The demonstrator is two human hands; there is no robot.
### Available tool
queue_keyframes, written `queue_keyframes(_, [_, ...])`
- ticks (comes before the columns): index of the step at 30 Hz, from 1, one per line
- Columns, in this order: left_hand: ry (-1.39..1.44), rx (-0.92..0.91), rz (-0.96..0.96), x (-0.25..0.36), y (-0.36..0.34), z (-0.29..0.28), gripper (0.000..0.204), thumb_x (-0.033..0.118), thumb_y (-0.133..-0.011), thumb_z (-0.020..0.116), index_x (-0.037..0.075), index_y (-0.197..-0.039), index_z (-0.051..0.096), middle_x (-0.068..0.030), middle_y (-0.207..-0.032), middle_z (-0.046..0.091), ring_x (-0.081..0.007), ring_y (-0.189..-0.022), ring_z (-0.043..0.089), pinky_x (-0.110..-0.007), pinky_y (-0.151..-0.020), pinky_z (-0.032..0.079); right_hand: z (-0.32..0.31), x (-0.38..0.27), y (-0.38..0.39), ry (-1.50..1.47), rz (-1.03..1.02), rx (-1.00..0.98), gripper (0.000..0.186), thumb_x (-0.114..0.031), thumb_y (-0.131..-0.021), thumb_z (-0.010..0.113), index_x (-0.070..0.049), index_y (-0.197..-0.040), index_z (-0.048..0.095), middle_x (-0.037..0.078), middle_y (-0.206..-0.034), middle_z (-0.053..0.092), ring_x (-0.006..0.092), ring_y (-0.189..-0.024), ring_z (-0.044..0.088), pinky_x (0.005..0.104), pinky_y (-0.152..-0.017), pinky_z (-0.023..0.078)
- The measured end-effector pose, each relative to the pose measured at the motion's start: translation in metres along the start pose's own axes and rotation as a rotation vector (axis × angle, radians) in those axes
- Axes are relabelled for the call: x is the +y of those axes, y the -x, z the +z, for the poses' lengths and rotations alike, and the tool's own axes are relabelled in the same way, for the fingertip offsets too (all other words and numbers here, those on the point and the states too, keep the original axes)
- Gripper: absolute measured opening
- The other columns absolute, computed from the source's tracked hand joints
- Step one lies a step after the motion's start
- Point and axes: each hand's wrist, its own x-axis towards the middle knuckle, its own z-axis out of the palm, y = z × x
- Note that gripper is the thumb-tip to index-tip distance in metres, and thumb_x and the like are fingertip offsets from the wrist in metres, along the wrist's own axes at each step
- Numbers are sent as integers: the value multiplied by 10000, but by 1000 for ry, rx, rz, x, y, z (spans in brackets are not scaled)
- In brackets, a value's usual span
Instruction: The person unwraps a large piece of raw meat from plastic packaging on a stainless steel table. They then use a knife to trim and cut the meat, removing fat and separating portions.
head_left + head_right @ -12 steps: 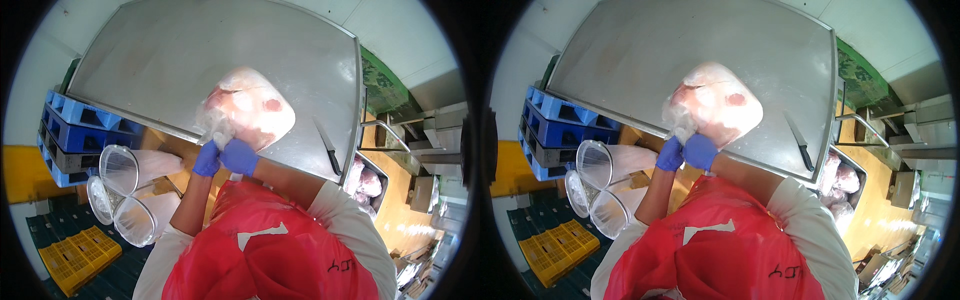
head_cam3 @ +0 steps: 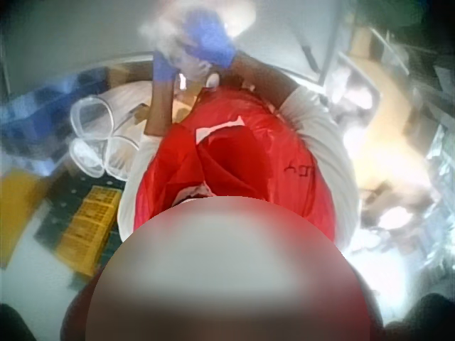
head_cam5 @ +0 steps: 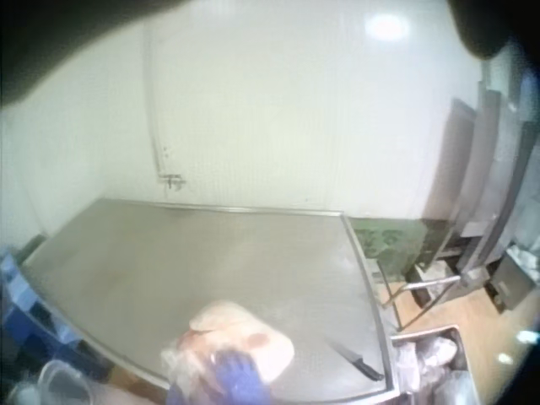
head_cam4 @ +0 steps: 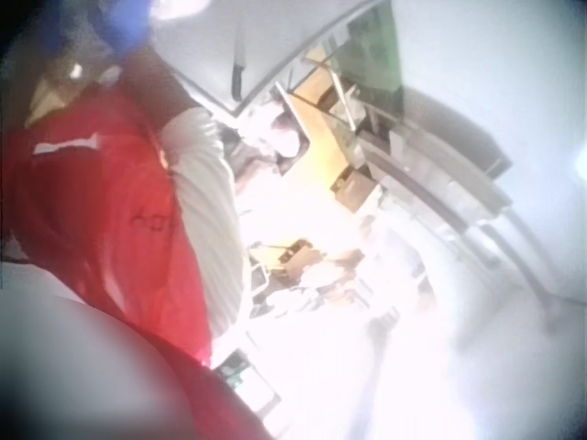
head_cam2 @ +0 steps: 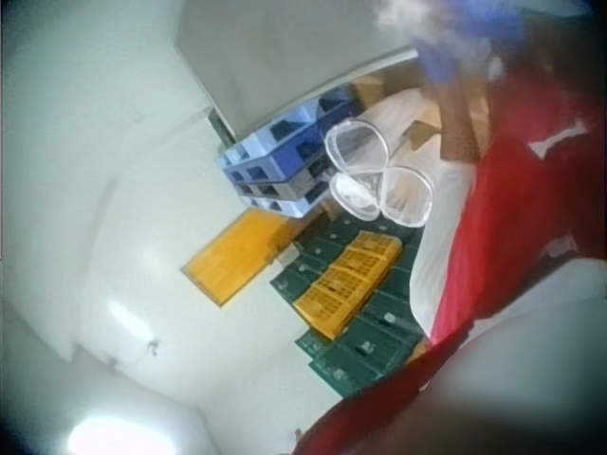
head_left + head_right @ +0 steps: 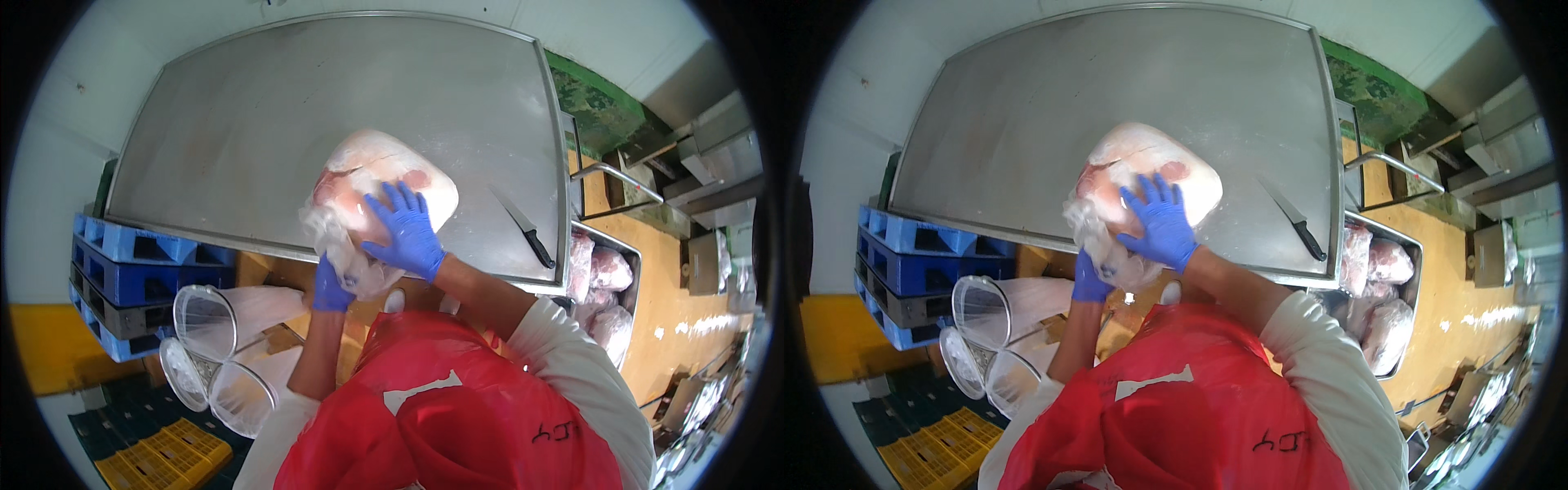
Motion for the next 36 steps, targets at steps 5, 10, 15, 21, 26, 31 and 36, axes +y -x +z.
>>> queue_keyframes(5, [901,116,-146,43,-1,-95,428,228,-985,561,33,-1366,545,-173,-1336,609,-329,-1233,591,-488,-1061,484,2,12,31,73,-21,-115,983,-502,-815,783,-234,-1633,310,210,-1675,262,501,-1534,219,718,-1183,198])
queue_keyframes(10, [101,328,96,52,-61,-161,317,197,-885,663,37,-1159,648,-135,-1078,682,-311,-958,662,-421,-840,555,-19,15,21,-54,-22,53,880,-554,-838,745,-253,-1593,407,188,-1663,307,487,-1531,250,727,-1168,212])
queue_keyframes(15, [551,396,-119,60,-76,-214,311,209,-819,706,41,-1080,681,-142,-1006,688,-328,-894,660,-449,-799,542,-54,114,-14,-361,72,287,727,-425,-867,815,-135,-1482,557,212,-1444,571,374,-1337,543,462,-1125,439])
queue_keyframes(21, [-124,609,-10,-32,68,-249,533,233,-661,822,55,-1147,697,-189,-1121,689,-411,-1022,647,-512,-886,526,-57,190,-27,-937,594,314,736,-330,-936,782,26,-1504,478,197,-1461,566,257,-1298,582,373,-1087,483])
queue_keyframes(26, [142,347,-332,-5,109,-250,599,254,-634,835,39,-1174,691,-214,-1175,687,-432,-1091,638,-511,-909,514,-9,271,11,-978,710,510,676,-325,-944,766,5,-1478,514,175,-1419,597,254,-1263,601,367,-1057,496])
queue_keyframes(31, [115,339,-328,-20,117,-233,589,293,-631,843,38,-1144,702,-190,-1119,706,-396,-1067,655,-483,-916,518,-34,138,-53,-900,24,20,484,-127,-866,696,-90,-1344,636,166,-1294,633,396,-1249,564,482,-1105,434])
queue_keyframes(36, [264,316,-277,-70,115,-219,439,169,-785,754,15,-1189,678,-135,-1123,721,-307,-1050,684,-423,-936,526,-1,108,-50,301,-403,-188,290,-143,-901,610,-94,-1176,686,106,-1147,679,332,-1181,591,512,-1144,366])
